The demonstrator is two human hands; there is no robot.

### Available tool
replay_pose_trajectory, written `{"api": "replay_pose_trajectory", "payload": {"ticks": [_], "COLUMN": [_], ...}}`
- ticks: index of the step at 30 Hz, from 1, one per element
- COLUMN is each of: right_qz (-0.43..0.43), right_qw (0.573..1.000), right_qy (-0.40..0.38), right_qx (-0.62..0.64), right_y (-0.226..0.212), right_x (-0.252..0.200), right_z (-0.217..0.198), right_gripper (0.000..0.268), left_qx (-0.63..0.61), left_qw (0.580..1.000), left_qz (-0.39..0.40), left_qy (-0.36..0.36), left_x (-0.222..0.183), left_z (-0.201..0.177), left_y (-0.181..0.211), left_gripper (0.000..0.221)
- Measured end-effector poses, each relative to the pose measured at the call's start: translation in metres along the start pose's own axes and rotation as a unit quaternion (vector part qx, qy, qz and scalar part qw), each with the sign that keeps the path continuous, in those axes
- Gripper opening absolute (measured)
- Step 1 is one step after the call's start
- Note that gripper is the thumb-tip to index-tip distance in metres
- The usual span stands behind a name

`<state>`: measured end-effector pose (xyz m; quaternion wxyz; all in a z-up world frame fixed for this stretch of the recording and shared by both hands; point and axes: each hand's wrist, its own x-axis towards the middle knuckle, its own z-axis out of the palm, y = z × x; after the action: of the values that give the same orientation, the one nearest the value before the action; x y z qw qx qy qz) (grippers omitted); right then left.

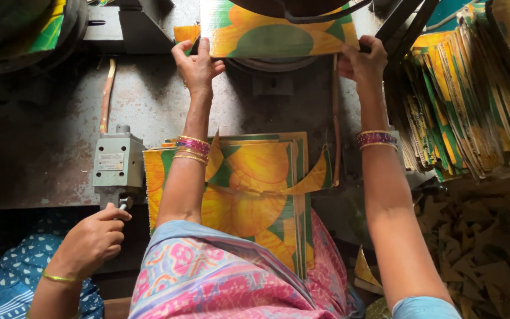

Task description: Operating a hydraulic press machine to manufacture paper plates from pre-printed paper sheets.

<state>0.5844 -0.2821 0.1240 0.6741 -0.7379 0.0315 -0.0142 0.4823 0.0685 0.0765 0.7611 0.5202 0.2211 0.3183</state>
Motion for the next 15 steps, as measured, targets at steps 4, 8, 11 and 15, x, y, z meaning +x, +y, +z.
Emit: {"api": "replay_pose_trajectory", "payload": {"ticks": [4, 8, 11, 15], "right_qz": [-0.038, -0.29, -0.37, -0.413], "right_qw": [0.997, 0.939, 0.894, 0.806], "right_qy": [0.056, 0.151, 0.251, 0.178], "right_qx": [-0.037, 0.108, 0.026, -0.384], "right_y": [-0.022, -0.023, -0.017, -0.002], "right_x": [-0.046, -0.138, -0.209, -0.225], "right_z": [-0.022, -0.091, -0.151, -0.185], "right_gripper": [0.062, 0.042, 0.022, 0.022], "left_qx": [0.029, -0.058, -0.087, -0.027], "left_qw": [0.999, 0.997, 0.996, 0.994], "left_qz": [-0.013, -0.045, -0.028, -0.066], "left_qy": [0.044, 0.025, -0.023, -0.083], "left_x": [-0.024, -0.088, -0.171, -0.301], "left_z": [-0.017, -0.043, -0.078, -0.087], "left_y": [0.022, 0.052, 0.064, 0.071], "left_gripper": [0.053, 0.052, 0.042, 0.03]}}
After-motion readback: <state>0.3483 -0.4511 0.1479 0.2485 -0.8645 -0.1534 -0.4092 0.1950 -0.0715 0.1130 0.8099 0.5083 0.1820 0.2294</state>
